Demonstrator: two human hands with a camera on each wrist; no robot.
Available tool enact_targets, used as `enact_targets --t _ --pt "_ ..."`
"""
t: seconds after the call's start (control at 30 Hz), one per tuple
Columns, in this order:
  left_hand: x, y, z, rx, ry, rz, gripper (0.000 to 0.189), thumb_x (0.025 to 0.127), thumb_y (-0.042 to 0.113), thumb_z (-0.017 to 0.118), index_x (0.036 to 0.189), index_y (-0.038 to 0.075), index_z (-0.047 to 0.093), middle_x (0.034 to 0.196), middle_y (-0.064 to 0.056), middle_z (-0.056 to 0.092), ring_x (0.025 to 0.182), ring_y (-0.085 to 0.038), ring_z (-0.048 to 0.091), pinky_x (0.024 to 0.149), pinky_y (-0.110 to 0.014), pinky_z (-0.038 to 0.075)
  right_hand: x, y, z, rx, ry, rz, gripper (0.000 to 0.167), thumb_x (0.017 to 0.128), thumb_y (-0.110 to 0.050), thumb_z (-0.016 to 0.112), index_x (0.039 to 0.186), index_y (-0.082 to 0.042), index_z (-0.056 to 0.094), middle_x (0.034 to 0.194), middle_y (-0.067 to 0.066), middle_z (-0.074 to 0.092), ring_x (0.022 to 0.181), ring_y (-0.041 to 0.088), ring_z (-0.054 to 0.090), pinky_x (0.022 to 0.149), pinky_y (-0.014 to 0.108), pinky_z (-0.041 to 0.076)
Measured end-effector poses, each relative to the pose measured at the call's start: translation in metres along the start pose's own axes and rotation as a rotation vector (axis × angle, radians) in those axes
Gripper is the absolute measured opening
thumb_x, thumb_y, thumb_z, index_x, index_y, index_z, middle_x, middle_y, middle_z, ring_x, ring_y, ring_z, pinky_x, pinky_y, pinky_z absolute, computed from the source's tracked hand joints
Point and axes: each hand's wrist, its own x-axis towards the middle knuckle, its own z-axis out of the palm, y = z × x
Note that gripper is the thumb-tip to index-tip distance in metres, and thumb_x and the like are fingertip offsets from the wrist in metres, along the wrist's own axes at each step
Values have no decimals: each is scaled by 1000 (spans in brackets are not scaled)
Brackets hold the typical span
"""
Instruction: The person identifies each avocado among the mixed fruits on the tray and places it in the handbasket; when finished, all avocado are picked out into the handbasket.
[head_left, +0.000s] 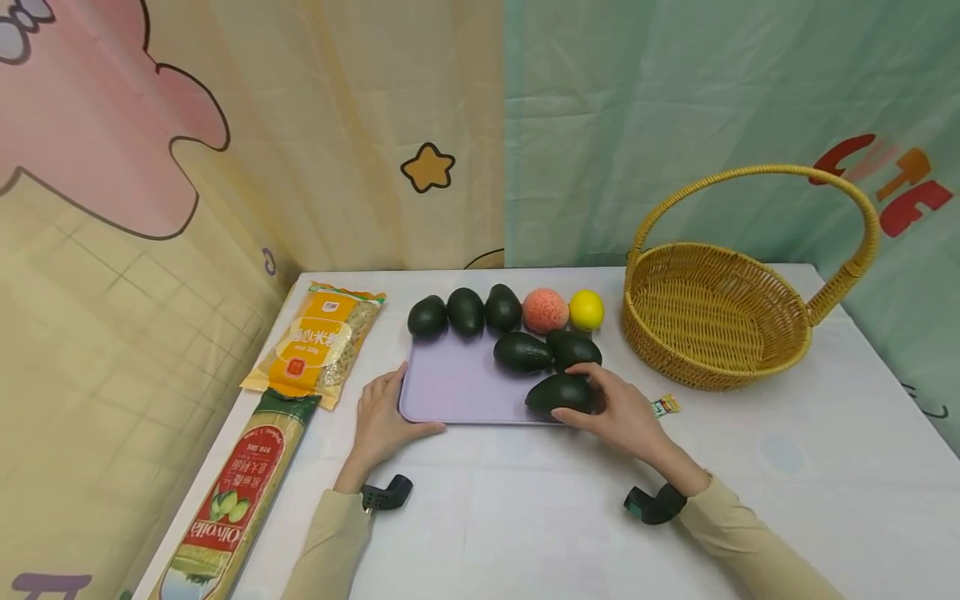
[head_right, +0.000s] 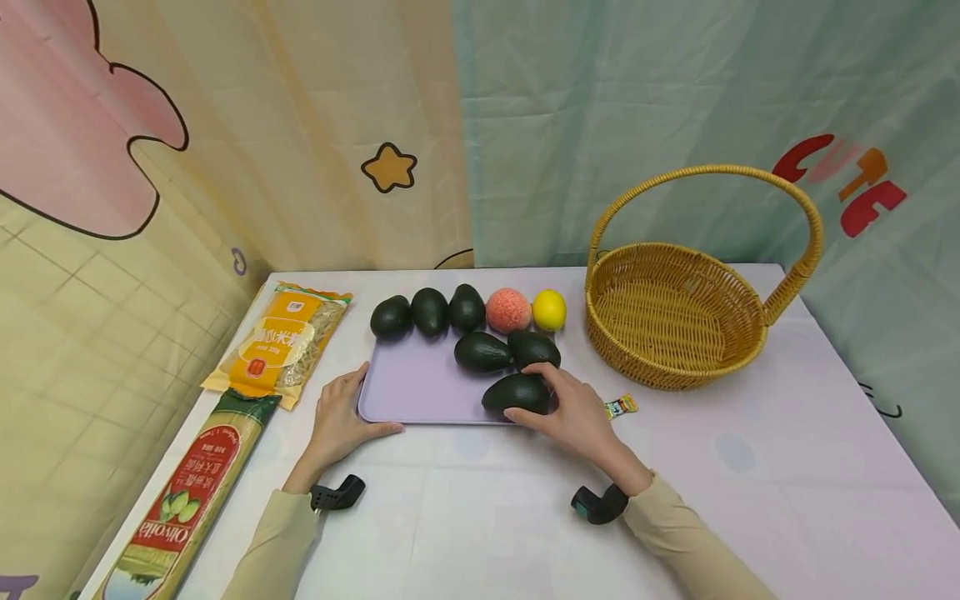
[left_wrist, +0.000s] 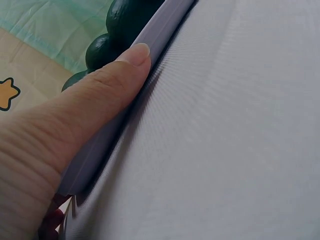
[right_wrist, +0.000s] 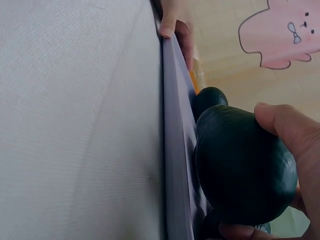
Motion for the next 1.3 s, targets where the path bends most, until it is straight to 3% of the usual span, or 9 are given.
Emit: enact_targets --t 0.13,0.4,0.57,0.73,1.0,1.3 --pt "0 0 0 6 -2 -5 120 55 52 87 149 5 28 138 -22 38 127 -38 27 101 -53 21 0 -1 -4 47 17 -4 62 73 -55 75 123 -24 54 101 -4 59 83 15 52 68 34 44" --pt "1 0 0 7 1 -6 120 55 53 87 149 5 29 138 -21 38 126 -37 28 101 -52 21 5 -5 -18 151 79 -39 61 75 -38 81 126 -20 52 94 1 55 86 17 49 73 40 44" --pt "1 0 0 4 6 -1 120 55 52 88 148 5 29 138 -21 39 126 -37 28 101 -51 21 12 -3 -26 196 192 -135 59 73 -21 83 125 -15 55 97 1 57 85 16 49 72 33 43" --pt "1 0 0 4 6 -1 120 55 52 88 148 5 29 138 -21 39 126 -37 28 101 -52 21 19 -4 -38 234 281 -145 61 71 -8 83 125 -11 56 99 4 58 84 14 49 71 26 40" --pt "0 -2 1 4 3 -7 121 55 53 87 149 5 28 139 -21 38 126 -37 27 102 -52 20 19 -36 -66 271 355 -172 57 72 7 77 123 4 53 101 14 59 82 7 50 69 20 40" --pt "1 -2 2 11 5 -4 121 55 53 87 149 5 29 138 -21 38 126 -37 28 102 -52 21 22 -37 -85 308 460 -188 56 73 8 74 124 6 52 93 -2 54 84 5 51 76 17 41"
